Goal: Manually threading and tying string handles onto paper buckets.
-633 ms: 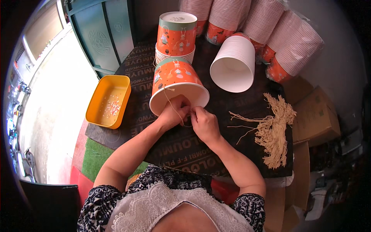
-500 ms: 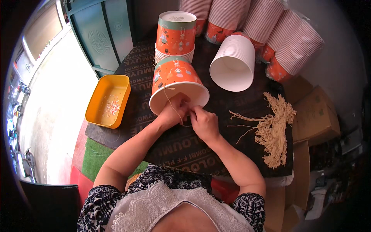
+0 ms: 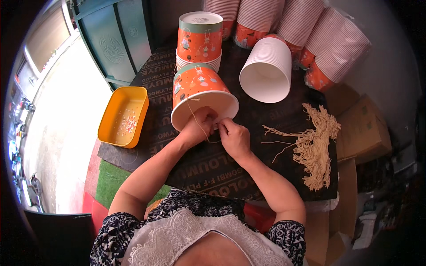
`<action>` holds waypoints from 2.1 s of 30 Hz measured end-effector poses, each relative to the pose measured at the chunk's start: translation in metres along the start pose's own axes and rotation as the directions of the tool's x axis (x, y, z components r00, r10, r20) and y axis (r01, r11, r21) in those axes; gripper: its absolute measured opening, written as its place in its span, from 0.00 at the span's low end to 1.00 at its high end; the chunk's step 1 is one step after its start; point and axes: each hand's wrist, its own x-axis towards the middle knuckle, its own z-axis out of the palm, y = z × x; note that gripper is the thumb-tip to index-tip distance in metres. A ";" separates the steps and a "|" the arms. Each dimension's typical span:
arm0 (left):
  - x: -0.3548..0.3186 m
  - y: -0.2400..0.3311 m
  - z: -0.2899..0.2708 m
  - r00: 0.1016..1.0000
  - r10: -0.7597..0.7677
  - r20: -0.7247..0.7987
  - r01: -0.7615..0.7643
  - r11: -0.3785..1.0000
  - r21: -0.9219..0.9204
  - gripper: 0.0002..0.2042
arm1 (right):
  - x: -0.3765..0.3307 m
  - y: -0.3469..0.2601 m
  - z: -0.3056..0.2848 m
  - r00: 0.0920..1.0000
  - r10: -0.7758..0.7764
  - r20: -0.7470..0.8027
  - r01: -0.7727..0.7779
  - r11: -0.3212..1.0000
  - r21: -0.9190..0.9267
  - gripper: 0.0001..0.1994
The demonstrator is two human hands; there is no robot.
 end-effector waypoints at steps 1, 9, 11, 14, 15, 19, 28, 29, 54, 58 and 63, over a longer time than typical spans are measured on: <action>0.001 -0.002 0.000 0.997 0.061 -0.050 -0.056 0.994 0.097 0.07 | 0.000 0.000 0.001 1.000 0.000 -0.002 0.000 1.000 0.008 0.02; 0.003 -0.005 0.000 0.968 0.249 -0.029 -0.222 0.907 0.359 0.05 | 0.001 0.000 0.001 1.000 0.011 -0.015 -0.011 1.000 0.005 0.02; 0.003 -0.005 0.001 0.963 0.267 -0.040 -0.234 0.898 0.373 0.05 | 0.000 0.000 0.002 1.000 0.017 -0.017 -0.017 1.000 -0.011 0.03; 0.002 -0.006 0.001 0.950 0.308 -0.058 -0.255 0.867 0.429 0.05 | -0.001 0.003 0.005 0.999 0.049 0.000 -0.049 0.998 -0.050 0.04; 0.002 -0.007 0.001 0.950 0.308 -0.057 -0.255 0.867 0.429 0.05 | -0.001 0.003 0.006 0.999 0.049 -0.001 -0.049 0.998 -0.050 0.04; 0.002 -0.008 0.001 0.952 0.303 -0.051 -0.255 0.870 0.422 0.05 | 0.000 0.000 0.006 0.998 0.061 -0.015 -0.062 0.996 -0.063 0.05; -0.001 -0.003 0.000 0.941 0.336 -0.050 -0.291 0.873 0.392 0.05 | 0.000 0.000 0.004 0.999 -0.050 -0.021 0.047 0.994 -0.101 0.03; 0.000 -0.004 -0.001 0.936 0.346 -0.057 -0.302 0.877 0.374 0.05 | 0.000 0.000 0.004 0.998 -0.065 -0.010 0.063 0.991 -0.114 0.03; 0.003 -0.006 0.001 0.956 0.291 -0.046 -0.251 0.886 0.389 0.04 | 0.007 0.018 0.003 0.976 0.148 0.158 -0.187 0.945 0.270 0.04; -0.002 0.003 0.001 0.951 0.303 -0.069 -0.256 0.890 0.378 0.05 | 0.011 0.019 0.003 0.946 0.228 0.231 -0.301 0.883 0.360 0.07; 0.002 -0.003 0.003 0.936 0.351 -0.010 -0.318 0.862 0.396 0.05 | 0.012 0.022 0.000 0.924 0.280 0.262 -0.367 0.840 0.399 0.08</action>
